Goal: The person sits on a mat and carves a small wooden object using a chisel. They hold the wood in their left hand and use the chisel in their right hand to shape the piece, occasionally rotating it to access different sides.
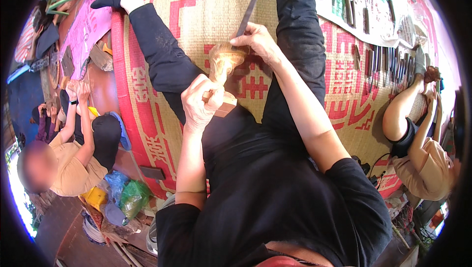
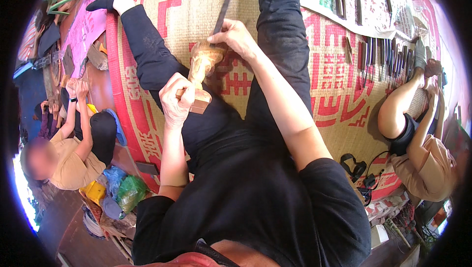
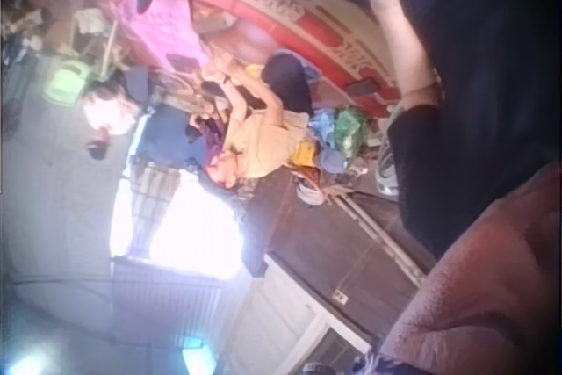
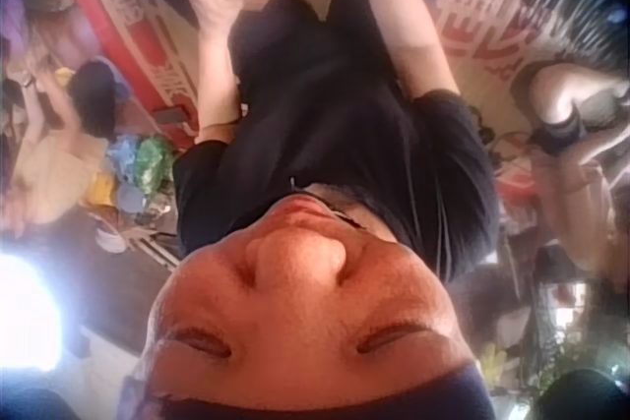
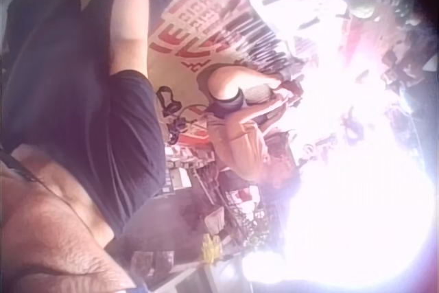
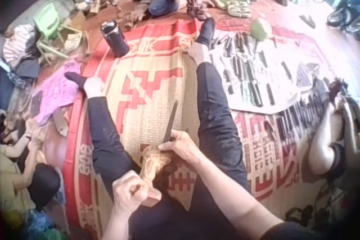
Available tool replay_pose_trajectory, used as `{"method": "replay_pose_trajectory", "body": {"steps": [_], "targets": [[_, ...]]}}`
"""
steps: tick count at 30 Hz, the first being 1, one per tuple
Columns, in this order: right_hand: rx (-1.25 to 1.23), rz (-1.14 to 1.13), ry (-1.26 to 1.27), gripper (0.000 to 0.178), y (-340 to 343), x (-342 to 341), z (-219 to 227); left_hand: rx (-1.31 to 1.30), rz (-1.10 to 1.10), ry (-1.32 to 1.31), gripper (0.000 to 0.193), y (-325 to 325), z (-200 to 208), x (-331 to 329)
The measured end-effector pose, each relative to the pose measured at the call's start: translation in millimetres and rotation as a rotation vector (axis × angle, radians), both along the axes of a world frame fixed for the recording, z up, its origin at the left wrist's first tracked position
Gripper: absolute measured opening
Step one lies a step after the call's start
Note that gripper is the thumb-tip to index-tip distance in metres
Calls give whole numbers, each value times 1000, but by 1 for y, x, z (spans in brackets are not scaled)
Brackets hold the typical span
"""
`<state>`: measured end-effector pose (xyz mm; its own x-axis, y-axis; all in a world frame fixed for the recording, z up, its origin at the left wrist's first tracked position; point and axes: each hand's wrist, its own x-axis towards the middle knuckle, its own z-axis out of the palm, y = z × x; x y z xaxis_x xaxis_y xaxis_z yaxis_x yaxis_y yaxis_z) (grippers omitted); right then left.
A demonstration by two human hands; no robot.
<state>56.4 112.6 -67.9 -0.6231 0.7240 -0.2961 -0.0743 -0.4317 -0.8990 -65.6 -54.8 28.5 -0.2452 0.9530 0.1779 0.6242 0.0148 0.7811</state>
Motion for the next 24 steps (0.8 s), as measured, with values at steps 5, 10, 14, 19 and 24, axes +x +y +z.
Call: {"method": "replay_pose_trajectory", "body": {"steps": [5, 10, 14, 19, 24], "targets": [[-61, -123, 14, 13, -2, -6, 9, 3, 3, 0, 16, 2, 1, 1], [-115, -193, -93, 11, 15, 4, -9, 17, -14, -1, 16, -1, -1, 1], [3, -46, 0, 11, 2, 0, -4, 18, 0, -16, 16, -1, -1, -2], [-38, -165, -116, 13, 8, -2, -1, 11, 7, -6, 17, -3, -1, 0], [-66, -197, -118, 10, 14, 5, -4, 20, 4, -29, 18, -3, -3, -3]]}}
